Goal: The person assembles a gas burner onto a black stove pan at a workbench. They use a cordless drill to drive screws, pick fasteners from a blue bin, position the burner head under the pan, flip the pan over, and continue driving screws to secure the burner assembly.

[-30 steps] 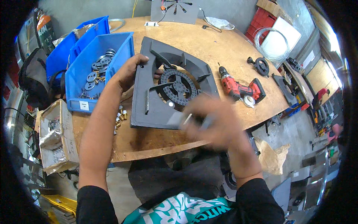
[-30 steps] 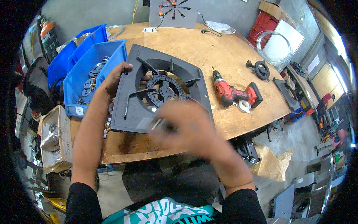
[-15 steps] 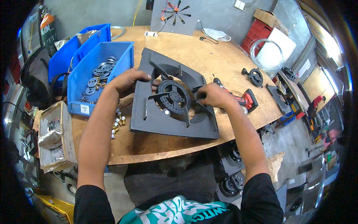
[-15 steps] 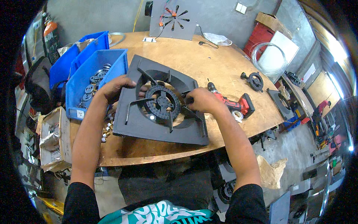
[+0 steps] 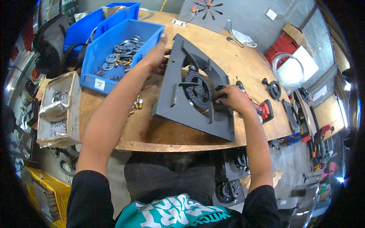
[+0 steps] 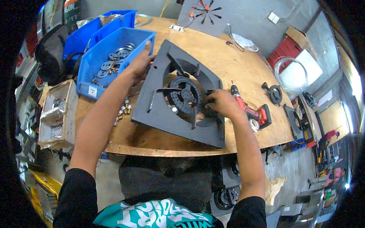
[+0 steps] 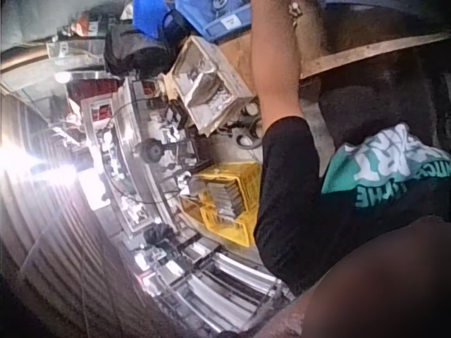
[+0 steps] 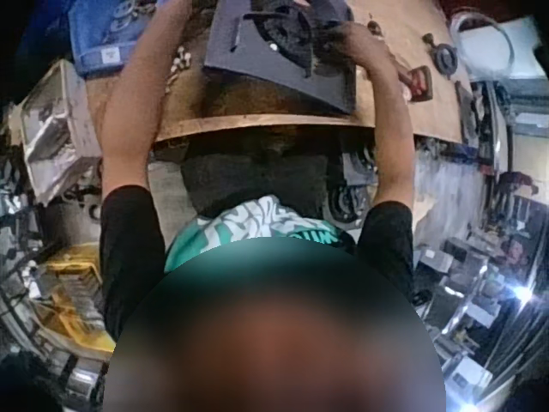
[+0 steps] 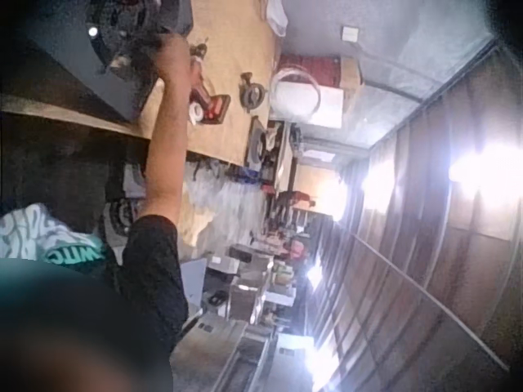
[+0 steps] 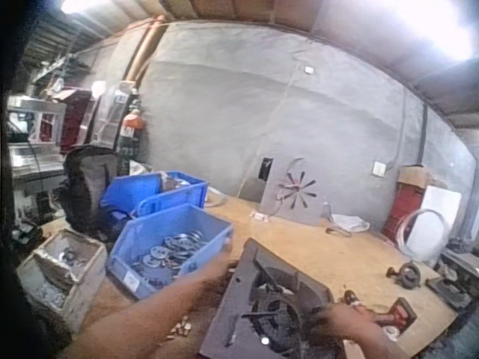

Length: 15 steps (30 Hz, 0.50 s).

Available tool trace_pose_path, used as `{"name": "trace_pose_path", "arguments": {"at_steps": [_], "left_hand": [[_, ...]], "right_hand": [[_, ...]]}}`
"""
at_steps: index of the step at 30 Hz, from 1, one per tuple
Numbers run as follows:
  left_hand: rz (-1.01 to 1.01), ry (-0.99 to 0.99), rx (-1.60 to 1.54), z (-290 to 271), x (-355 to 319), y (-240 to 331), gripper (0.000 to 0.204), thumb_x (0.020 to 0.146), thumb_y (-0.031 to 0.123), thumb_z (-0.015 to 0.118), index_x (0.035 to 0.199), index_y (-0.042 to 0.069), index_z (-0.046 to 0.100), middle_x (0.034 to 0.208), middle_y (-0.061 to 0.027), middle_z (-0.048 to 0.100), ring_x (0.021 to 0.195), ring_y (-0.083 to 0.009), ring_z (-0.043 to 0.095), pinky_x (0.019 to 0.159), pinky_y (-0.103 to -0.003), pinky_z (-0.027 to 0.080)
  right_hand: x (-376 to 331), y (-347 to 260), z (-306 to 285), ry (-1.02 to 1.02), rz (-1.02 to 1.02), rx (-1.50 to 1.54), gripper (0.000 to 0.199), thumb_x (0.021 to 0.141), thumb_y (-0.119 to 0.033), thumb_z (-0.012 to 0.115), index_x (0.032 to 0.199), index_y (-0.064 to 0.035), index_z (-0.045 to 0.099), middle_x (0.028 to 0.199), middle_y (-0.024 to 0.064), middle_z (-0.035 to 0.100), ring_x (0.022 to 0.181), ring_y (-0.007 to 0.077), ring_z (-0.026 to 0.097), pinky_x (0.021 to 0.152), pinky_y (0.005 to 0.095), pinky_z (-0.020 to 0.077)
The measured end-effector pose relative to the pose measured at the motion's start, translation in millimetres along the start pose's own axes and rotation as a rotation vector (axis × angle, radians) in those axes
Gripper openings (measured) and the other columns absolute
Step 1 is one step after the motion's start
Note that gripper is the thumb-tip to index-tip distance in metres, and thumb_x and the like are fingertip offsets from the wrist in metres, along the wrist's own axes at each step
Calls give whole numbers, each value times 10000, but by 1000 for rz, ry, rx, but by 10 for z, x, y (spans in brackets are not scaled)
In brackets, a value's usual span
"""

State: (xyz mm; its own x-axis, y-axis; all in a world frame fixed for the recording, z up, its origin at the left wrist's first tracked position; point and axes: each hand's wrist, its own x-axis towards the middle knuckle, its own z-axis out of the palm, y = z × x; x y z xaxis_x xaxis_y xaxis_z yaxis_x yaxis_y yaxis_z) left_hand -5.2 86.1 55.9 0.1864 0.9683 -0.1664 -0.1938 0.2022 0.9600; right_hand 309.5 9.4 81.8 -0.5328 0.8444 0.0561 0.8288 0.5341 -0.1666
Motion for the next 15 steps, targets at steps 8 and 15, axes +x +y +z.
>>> {"name": "trace_pose_path", "arguments": {"at_steps": [8, 15], "left_hand": [[305, -75, 1007, -170, 43, -371, 335, 653, 89, 724, 983, 37, 699, 906, -207, 692, 809, -319, 685, 727, -424, 532], [663, -287, 1201, -177, -1047, -518, 419, 750, 202, 703, 1138, 60, 636, 1101, -195, 654, 1036, -365, 614, 899, -407, 484]], "right_hand": [[-383, 287, -4, 418, 261, 199, 265, 782, -123, 692, 1030, -32, 690, 924, 165, 651, 867, 323, 627, 794, 378, 484], [-1086, 1364, -89, 366, 485, -185, 509, 720, 47, 572, 1222, -36, 579, 1125, 184, 615, 1009, 337, 586, 871, 382, 477]]}}
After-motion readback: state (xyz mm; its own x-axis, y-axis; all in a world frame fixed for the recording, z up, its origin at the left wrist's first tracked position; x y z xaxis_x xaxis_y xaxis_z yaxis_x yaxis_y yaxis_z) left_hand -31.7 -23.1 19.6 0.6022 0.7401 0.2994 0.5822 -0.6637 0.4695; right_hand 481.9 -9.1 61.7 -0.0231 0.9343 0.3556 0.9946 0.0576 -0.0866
